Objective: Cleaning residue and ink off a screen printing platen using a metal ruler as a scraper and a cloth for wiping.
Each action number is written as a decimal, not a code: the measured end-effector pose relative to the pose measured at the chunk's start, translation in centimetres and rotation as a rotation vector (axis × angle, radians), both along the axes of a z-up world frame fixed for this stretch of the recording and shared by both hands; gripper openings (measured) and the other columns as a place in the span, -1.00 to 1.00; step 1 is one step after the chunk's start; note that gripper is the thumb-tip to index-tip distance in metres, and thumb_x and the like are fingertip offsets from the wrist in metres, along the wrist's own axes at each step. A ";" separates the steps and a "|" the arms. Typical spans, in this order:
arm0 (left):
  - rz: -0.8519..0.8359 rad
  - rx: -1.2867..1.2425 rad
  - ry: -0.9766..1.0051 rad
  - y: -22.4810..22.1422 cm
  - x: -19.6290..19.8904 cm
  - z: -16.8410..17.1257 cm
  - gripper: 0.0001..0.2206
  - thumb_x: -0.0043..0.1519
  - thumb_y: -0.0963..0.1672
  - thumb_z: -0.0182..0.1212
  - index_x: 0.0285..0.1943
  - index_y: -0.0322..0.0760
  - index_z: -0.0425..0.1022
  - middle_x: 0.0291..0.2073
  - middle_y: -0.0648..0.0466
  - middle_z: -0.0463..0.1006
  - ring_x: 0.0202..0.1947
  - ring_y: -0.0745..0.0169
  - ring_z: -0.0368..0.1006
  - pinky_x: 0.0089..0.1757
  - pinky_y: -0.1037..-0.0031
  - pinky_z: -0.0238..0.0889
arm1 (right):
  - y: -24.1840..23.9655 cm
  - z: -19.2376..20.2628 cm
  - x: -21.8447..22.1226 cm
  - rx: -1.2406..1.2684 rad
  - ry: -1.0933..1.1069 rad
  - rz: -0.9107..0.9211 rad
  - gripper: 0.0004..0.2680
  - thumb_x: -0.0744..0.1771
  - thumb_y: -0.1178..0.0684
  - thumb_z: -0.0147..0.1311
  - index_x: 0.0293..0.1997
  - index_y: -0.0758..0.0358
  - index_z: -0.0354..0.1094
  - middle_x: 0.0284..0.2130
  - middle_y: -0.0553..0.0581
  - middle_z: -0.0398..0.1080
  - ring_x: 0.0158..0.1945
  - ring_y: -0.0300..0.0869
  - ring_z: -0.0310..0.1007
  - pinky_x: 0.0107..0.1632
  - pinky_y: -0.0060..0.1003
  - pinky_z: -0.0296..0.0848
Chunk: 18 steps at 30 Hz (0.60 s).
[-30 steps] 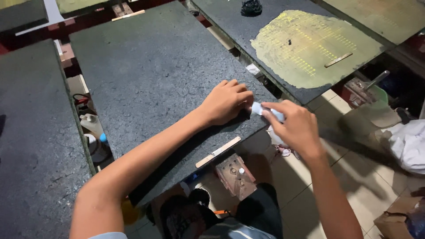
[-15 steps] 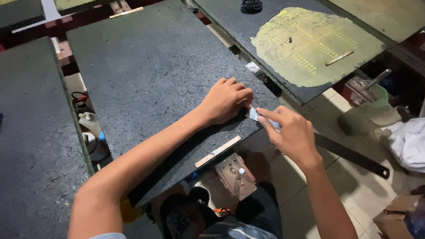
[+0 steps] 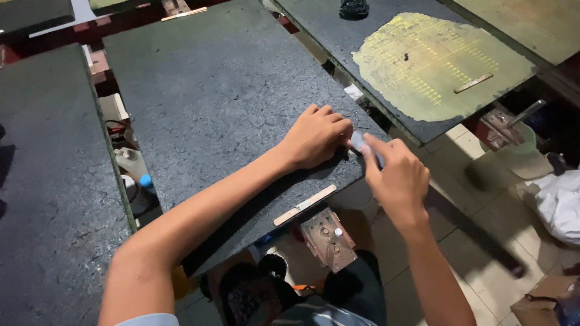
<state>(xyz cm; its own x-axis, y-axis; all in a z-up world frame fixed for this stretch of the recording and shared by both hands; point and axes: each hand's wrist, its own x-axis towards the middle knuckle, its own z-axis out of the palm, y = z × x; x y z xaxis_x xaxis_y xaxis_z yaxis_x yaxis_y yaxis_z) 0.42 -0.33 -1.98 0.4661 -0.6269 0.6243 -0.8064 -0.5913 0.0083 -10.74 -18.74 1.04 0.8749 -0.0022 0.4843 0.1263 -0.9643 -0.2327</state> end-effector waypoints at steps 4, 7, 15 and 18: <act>-0.014 -0.010 -0.001 0.0 0.7 -0.6 -0.88 0.23 -0.02 0.27 -0.23 0.01 0.45 -0.34 0.18 0.59 -0.23 0.14 0.45 -0.19 0.31 0.22 | 0.0 -0.7 1.0 0.056 -0.041 -0.018 -0.80 0.41 -0.13 0.13 0.14 -0.11 0.55 -0.35 0.13 0.44 -0.32 0.15 0.56 -0.32 0.16 0.54; -0.010 -0.012 -0.054 -0.2 0.5 -0.6 -0.87 0.20 -0.03 0.29 -0.21 0.01 0.43 -0.34 0.15 0.57 -0.21 0.13 0.42 -0.18 0.29 0.22 | 0.4 -0.7 1.2 -0.023 -0.038 -0.031 -0.82 0.41 -0.13 0.11 0.11 -0.17 0.56 -0.34 0.04 0.45 -0.35 0.09 0.58 -0.32 0.10 0.55; 0.009 -0.075 -0.031 -0.1 0.1 -0.1 -0.86 0.20 -0.01 0.29 -0.28 0.01 0.44 -0.40 0.17 0.55 -0.23 0.13 0.40 -0.17 0.31 0.21 | 0.1 0.0 0.8 -0.002 0.038 -0.038 -0.81 0.39 -0.10 0.15 0.12 -0.15 0.56 -0.33 0.08 0.48 -0.35 0.11 0.58 -0.32 0.11 0.54; -0.001 -0.107 0.018 0.0 0.3 -0.4 -0.86 0.20 -0.02 0.29 -0.30 0.01 0.43 -0.43 0.18 0.53 -0.24 0.13 0.40 -0.18 0.29 0.22 | -0.8 -0.6 0.2 0.057 0.025 -0.105 -0.79 0.42 -0.11 0.12 0.15 -0.04 0.55 -0.27 0.21 0.48 -0.28 0.22 0.57 -0.27 0.22 0.53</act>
<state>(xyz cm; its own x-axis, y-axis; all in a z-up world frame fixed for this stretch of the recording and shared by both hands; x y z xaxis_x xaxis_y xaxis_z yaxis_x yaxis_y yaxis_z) 0.73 -0.37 -2.42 0.4775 -0.5575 0.6791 -0.8061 -0.5855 0.0860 -10.53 -19.51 0.43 0.8803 -0.1219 0.4585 0.0183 -0.9570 -0.2895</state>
